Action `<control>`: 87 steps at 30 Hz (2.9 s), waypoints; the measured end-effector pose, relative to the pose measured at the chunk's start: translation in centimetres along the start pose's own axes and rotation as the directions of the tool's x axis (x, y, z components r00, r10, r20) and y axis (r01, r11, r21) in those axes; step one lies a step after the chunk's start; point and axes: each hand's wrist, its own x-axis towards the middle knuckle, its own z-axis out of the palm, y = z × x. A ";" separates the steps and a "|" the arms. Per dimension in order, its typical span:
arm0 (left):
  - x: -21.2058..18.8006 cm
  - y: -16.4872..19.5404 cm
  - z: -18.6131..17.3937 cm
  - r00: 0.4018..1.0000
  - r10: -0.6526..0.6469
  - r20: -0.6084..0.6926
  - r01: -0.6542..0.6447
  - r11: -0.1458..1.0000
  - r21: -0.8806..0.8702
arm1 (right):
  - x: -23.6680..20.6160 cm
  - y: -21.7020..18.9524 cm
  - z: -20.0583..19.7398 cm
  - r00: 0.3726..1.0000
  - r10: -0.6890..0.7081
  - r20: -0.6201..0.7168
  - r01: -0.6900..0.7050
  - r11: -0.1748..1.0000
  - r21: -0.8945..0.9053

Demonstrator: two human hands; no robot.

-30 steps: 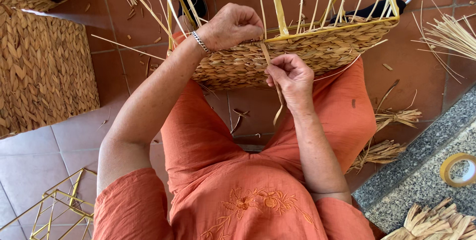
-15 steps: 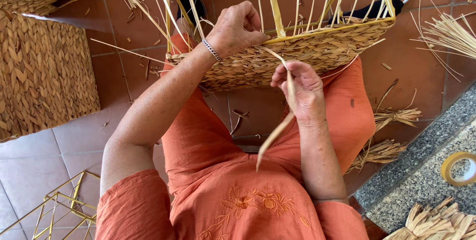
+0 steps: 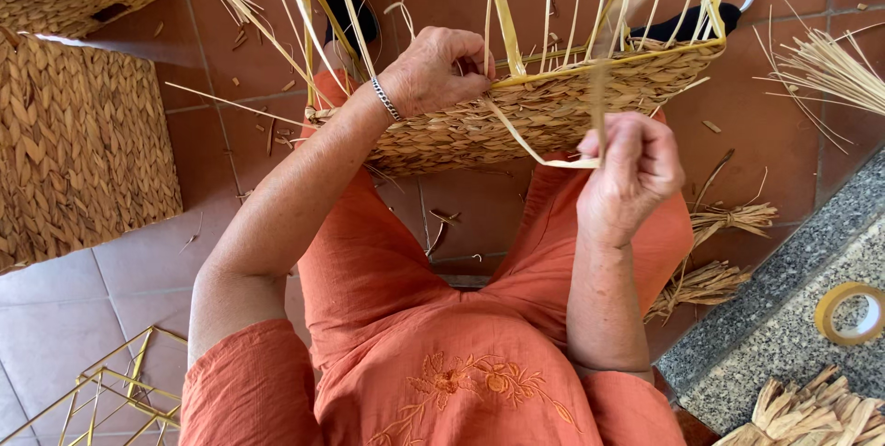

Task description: The person sits on the floor weaving a water hyacinth basket around a bamboo frame. They wrap and tuck flat woven strips over the frame spokes, pull strips tight, and at one point picks up a bundle of strips and cuts a piece with scissors before continuing to weave the rim.

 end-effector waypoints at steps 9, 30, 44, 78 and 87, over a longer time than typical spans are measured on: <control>1.2 0.0 0.0 0.992 -0.119 0.040 0.120 0.993 -0.013 | -1.1 -2.3 0.4 0.948 0.305 0.090 -0.312 0.836 0.452; 1.5 -0.4 -0.2 0.974 -0.203 0.100 0.202 0.979 0.023 | -5.3 2.9 4.9 0.872 -0.097 0.480 0.305 0.874 -0.378; 0.4 -1.6 1.4 0.996 0.034 -0.088 -0.045 0.991 -0.123 | 0.2 0.5 -0.6 0.978 0.182 -0.099 -0.139 0.931 0.339; 3.2 -1.5 -0.5 0.995 -0.087 -0.049 0.077 0.979 -0.191 | 1.6 5.0 3.8 0.956 0.061 0.288 0.090 0.871 -0.483; 3.8 -1.7 -0.8 0.983 -0.156 0.097 0.178 0.940 -0.290 | -0.2 5.2 4.4 0.829 -0.243 0.503 0.555 0.466 -0.689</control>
